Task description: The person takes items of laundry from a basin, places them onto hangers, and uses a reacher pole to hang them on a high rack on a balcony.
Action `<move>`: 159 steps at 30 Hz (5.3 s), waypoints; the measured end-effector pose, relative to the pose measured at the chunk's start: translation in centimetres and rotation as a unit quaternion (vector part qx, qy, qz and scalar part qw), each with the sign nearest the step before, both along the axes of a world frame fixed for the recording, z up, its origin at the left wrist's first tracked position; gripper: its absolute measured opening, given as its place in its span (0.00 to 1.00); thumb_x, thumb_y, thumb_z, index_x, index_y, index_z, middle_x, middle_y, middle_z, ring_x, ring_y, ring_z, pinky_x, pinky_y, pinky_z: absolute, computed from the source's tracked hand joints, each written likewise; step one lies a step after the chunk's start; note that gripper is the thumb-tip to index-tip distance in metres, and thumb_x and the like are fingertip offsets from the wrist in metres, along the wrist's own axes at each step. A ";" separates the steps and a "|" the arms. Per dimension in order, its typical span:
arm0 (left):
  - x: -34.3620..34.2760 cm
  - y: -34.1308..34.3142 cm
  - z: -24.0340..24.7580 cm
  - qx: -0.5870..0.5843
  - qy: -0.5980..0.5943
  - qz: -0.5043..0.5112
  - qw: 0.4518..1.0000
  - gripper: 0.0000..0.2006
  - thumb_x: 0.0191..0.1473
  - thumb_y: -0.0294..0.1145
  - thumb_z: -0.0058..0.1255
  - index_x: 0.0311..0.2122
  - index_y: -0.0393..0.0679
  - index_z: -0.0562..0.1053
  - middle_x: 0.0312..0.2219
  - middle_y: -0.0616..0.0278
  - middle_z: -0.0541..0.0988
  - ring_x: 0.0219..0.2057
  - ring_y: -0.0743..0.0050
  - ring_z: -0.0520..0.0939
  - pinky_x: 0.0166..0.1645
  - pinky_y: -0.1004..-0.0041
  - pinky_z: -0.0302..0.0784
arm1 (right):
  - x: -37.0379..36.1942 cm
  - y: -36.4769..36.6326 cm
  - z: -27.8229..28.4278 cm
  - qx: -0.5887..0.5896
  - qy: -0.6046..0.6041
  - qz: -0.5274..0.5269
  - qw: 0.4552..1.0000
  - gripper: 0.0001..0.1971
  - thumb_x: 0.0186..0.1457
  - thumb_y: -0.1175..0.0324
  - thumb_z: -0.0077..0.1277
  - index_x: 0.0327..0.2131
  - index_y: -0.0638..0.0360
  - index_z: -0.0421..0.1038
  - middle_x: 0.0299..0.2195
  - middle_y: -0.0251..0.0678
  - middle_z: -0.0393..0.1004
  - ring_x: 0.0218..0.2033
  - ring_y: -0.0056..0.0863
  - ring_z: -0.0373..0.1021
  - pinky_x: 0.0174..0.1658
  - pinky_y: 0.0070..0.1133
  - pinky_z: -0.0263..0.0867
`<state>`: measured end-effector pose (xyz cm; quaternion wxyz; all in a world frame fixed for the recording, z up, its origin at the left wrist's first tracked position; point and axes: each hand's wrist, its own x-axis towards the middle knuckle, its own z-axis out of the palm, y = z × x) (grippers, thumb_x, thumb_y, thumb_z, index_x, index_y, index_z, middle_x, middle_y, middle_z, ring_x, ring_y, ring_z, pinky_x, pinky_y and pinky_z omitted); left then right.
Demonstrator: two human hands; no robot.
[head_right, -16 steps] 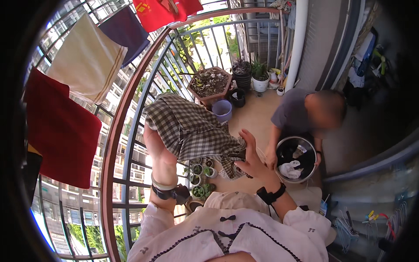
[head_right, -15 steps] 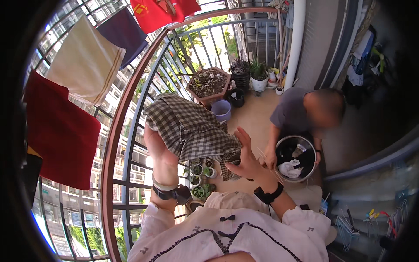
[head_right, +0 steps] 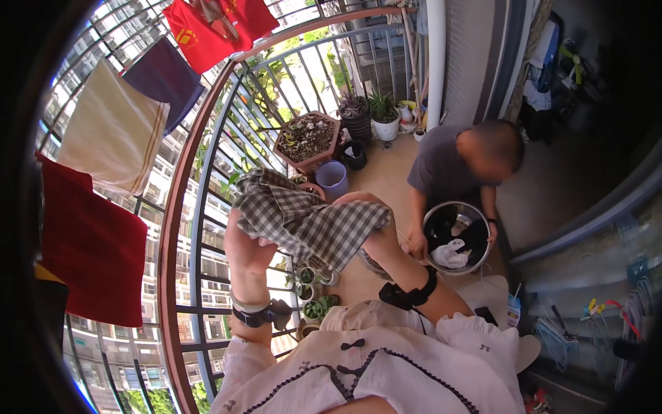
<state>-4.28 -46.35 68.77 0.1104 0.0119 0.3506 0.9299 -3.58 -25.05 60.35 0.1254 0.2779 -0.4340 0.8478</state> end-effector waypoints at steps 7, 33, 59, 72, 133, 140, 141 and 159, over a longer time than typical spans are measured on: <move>0.2 -5.3 1.2 -0.191 0.187 -0.029 0.963 0.27 0.35 0.23 0.66 0.43 0.32 0.68 0.39 0.54 0.77 0.40 0.68 0.78 0.46 0.69 0.74 | -3.1 2.6 -1.1 -0.216 -0.336 0.002 0.917 0.15 0.57 0.67 0.41 0.45 0.62 0.67 0.43 0.35 0.72 0.43 0.28 0.69 0.47 0.26 0.65; -1.7 -10.0 -4.7 -0.325 0.033 -0.037 0.944 0.10 0.58 0.36 0.46 0.38 0.40 0.71 0.20 0.78 0.70 0.14 0.98 0.60 0.16 0.91 0.52 | -2.0 6.4 3.5 -0.204 -0.347 0.098 0.910 0.14 0.57 0.64 0.44 0.42 0.62 0.69 0.42 0.38 0.73 0.42 0.32 0.71 0.46 0.31 0.67; 3.3 -1.0 -1.0 -0.558 0.217 -0.022 0.801 0.31 0.32 0.29 0.67 0.45 0.34 0.68 0.32 0.65 0.72 0.32 0.75 0.70 0.37 0.67 0.69 | 7.7 9.5 -12.9 -0.338 -0.524 0.160 0.765 0.19 0.53 0.63 0.52 0.45 0.63 0.69 0.42 0.37 0.74 0.39 0.27 0.72 0.46 0.24 0.66; 5.8 5.7 -4.7 -0.632 0.054 -0.025 0.772 0.21 0.36 0.25 0.62 0.38 0.37 0.68 0.23 0.65 0.70 0.21 0.78 0.69 0.25 0.74 0.67 | 16.1 22.9 -46.0 -0.162 -0.727 -0.303 0.595 0.11 0.53 0.61 0.48 0.32 0.58 0.71 0.29 0.34 0.74 0.31 0.25 0.71 0.29 0.17 0.63; 10.3 3.8 -8.8 -0.507 -0.193 -0.057 0.838 0.21 0.15 0.12 0.60 0.24 0.38 0.69 0.32 0.55 0.70 0.27 0.65 0.76 0.30 0.72 0.71 | 23.0 39.3 -58.8 -0.152 -0.654 -0.626 0.396 0.12 0.48 0.62 0.51 0.36 0.54 0.67 0.28 0.33 0.70 0.24 0.23 0.65 0.26 0.19 0.56; 10.1 2.0 -8.9 -0.450 0.042 -0.096 0.887 0.15 0.16 0.16 0.64 0.15 0.47 0.72 0.20 0.65 0.65 0.18 0.69 0.68 0.22 0.73 0.57 | 27.5 37.6 -37.4 -0.193 -0.632 -0.631 0.406 0.27 0.53 0.40 0.42 0.14 0.48 0.52 0.09 0.22 0.45 0.09 0.15 0.42 0.14 0.17 0.35; 9.9 1.4 -9.0 -0.433 0.074 -0.110 0.892 0.15 0.17 0.17 0.64 0.16 0.48 0.73 0.19 0.66 0.65 0.17 0.70 0.67 0.21 0.73 0.56 | 27.7 36.3 -35.1 -0.147 -0.618 -0.657 0.407 0.26 0.53 0.43 0.43 0.12 0.49 0.52 0.09 0.23 0.46 0.09 0.16 0.44 0.14 0.17 0.36; 5.5 -1.6 -2.7 -0.261 0.407 -0.443 0.755 0.11 0.37 0.23 0.57 0.17 0.42 0.65 0.15 0.63 0.66 0.14 0.60 0.65 0.19 0.67 0.55 | -0.4 2.3 -21.2 0.311 -0.392 0.181 0.846 0.16 0.60 0.54 0.36 0.27 0.55 0.65 0.34 0.40 0.76 0.13 0.13 0.61 0.17 0.12 0.55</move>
